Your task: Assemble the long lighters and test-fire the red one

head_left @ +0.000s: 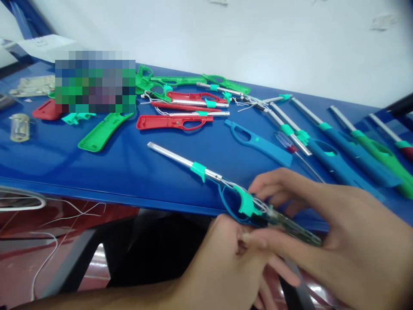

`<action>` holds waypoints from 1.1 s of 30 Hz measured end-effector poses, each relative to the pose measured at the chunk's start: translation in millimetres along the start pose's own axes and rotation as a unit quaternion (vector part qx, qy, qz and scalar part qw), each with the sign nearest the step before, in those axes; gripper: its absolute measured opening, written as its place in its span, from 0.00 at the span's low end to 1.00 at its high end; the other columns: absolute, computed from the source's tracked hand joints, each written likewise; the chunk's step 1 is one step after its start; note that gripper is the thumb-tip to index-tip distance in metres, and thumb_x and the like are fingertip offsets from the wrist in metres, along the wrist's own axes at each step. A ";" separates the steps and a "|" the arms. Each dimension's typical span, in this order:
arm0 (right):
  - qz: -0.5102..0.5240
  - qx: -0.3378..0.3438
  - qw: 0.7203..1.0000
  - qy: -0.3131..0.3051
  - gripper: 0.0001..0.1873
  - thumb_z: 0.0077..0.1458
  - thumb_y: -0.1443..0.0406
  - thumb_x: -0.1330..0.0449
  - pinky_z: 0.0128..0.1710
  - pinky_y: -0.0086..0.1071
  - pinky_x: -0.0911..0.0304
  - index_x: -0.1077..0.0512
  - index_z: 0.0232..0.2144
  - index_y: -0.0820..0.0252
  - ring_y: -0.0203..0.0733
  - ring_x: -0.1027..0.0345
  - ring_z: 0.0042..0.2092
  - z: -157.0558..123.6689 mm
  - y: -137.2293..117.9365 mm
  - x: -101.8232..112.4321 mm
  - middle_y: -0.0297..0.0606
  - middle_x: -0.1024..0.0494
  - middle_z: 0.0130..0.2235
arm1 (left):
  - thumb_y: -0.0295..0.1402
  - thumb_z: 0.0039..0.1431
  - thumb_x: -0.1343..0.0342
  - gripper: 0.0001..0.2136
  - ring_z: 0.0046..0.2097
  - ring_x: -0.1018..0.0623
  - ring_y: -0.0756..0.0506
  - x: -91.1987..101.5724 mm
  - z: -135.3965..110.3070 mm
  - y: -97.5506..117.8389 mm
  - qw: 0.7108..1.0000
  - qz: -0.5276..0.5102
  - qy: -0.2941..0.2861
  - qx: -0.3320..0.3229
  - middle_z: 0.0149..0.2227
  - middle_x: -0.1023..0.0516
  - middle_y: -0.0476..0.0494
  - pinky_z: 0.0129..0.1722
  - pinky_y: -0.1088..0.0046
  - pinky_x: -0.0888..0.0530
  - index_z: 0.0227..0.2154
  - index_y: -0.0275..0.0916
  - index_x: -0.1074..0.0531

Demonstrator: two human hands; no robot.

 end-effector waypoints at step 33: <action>-0.054 0.195 0.975 0.089 0.15 0.78 0.68 0.43 0.36 0.41 0.22 0.15 0.45 0.54 0.51 0.13 0.41 28.3 -15.9 0.3 0.41 0.09 0.42 | 0.40 0.72 0.25 0.15 0.51 0.20 0.36 47.7 -26.3 113.5 0.602 0.665 0.143 -0.418 0.49 0.17 0.42 0.54 0.53 0.22 0.52 0.36 0.15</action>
Point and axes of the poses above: each hand's wrist, its own z-axis towards the middle knuckle, its own x-axis out of the back of the hand, y = z × x, the point moved 5 cm from there along z, towards the middle knuckle
